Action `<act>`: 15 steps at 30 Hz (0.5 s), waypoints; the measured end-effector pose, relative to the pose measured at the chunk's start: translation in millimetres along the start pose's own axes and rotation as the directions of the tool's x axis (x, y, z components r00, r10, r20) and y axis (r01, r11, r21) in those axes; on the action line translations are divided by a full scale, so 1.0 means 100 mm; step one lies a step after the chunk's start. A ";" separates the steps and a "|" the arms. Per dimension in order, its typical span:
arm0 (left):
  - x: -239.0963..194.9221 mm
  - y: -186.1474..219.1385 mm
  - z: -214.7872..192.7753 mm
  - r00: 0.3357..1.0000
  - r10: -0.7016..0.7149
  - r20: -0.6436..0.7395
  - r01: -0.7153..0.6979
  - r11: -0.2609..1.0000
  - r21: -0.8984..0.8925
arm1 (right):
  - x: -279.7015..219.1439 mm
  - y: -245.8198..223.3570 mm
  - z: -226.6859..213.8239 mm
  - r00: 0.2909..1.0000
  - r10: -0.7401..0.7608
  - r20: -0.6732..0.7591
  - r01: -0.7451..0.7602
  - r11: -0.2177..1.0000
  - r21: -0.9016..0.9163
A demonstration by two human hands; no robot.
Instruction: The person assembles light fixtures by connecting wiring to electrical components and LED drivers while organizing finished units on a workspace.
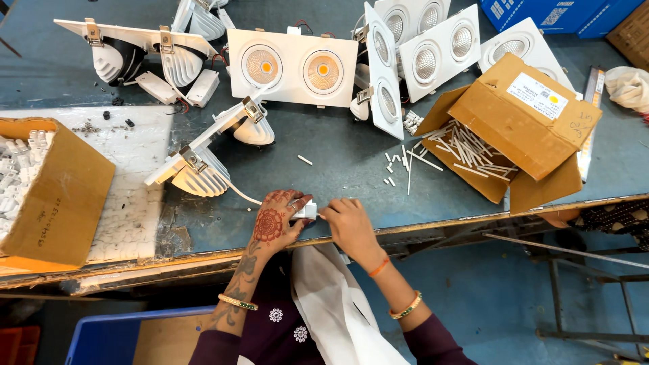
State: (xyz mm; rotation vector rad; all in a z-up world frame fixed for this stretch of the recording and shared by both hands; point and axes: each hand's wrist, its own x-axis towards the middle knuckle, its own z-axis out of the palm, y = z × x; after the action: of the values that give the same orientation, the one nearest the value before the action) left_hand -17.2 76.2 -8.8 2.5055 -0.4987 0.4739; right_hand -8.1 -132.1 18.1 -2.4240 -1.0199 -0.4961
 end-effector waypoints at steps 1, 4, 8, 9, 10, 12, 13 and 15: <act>0.00 0.00 0.00 1.000 -0.003 -0.001 0.003 1.000 -0.003 | 0.01 -0.02 0.02 1.000 0.012 -0.014 -0.012 1.000 -0.005; 0.00 0.02 -0.01 1.000 -0.009 -0.016 0.009 1.000 -0.015 | 0.02 -0.05 0.03 0.998 0.040 -0.050 -0.040 0.999 0.003; 0.00 0.03 -0.03 0.999 -0.003 -0.035 0.003 1.000 -0.018 | 0.00 -0.08 0.03 0.991 0.080 -0.103 -0.072 0.994 0.079; 0.01 0.03 -0.03 0.999 -0.008 -0.031 0.007 1.000 -0.023 | 0.00 -0.08 0.04 0.988 0.095 -0.119 -0.083 0.992 0.099; 0.00 0.03 -0.04 1.000 -0.011 -0.025 0.011 1.000 -0.030 | 0.00 -0.08 0.05 0.987 0.081 -0.138 -0.069 0.993 0.091; 0.01 0.04 -0.05 1.000 -0.017 -0.020 0.016 0.999 -0.042 | -0.01 -0.07 0.06 0.983 0.055 -0.174 -0.043 0.996 0.075; 0.01 0.05 -0.06 1.000 -0.019 -0.021 0.018 0.999 -0.048 | -0.01 -0.06 0.07 0.985 0.059 -0.164 -0.049 0.997 0.061; 0.01 0.06 -0.07 1.000 -0.021 -0.023 0.019 0.998 -0.053 | -0.02 -0.05 0.09 0.988 0.064 -0.142 -0.060 0.998 0.033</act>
State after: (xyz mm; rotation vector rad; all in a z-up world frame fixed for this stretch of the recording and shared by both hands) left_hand -20.8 75.5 0.0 2.4490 -0.4704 0.4762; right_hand -12.2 -125.4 10.8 -2.3497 -0.8822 -0.6199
